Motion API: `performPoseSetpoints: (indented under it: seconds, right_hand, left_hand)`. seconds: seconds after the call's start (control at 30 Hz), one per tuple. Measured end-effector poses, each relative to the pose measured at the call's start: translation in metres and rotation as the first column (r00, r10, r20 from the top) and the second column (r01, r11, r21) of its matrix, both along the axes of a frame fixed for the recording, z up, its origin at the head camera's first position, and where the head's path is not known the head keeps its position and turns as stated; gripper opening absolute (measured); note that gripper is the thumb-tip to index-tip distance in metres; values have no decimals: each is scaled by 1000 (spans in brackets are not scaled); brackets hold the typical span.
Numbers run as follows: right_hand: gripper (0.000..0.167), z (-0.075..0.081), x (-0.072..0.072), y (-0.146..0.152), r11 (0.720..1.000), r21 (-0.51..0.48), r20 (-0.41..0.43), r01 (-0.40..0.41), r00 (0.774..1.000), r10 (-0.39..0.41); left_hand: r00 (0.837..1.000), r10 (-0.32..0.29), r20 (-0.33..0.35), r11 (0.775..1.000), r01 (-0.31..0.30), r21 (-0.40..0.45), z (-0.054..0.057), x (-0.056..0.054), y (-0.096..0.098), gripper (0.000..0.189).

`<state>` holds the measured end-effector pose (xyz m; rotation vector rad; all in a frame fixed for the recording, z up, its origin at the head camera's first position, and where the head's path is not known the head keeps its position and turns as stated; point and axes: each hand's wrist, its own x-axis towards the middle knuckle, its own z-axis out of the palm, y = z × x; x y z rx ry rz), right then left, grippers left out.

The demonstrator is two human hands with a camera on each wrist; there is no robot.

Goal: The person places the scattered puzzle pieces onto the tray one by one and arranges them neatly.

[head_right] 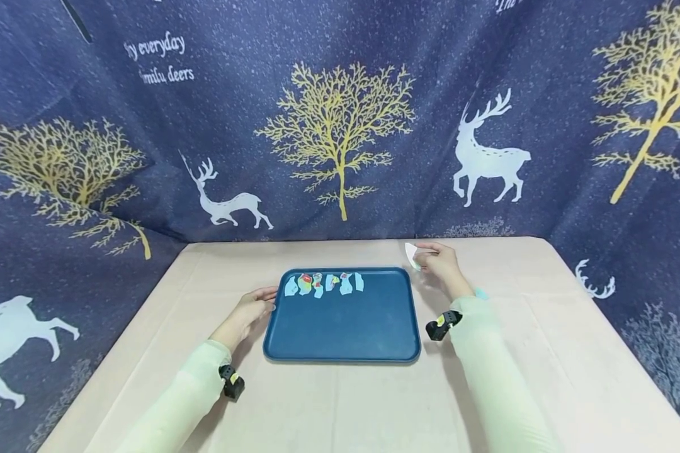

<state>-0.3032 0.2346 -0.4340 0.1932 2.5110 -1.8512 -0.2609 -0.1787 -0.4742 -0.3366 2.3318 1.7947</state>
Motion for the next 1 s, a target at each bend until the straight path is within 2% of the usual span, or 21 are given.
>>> performPoseSetpoints:
  seconds: [0.33, 0.53, 1.0]
  right_hand:
    - [44, -5, -4, -43, 993, -118, 4, -29, 1000, 29]
    - [43, -13, -3, -65, 988, -157, 56, -9, 998, 18]
    - [39, -24, 5, -89, 989, -145, 123, -10, 992, 28]
  left_hand:
    - [1000, -3, 8, 1000, 3, -1, 1, -1, 0, 56]
    - [1000, -1, 12, 1000, 1, 6, 1, -1, 2, 55]
    - [1000, -1, 0, 1000, 1, 20, 2, 0, 0, 55]
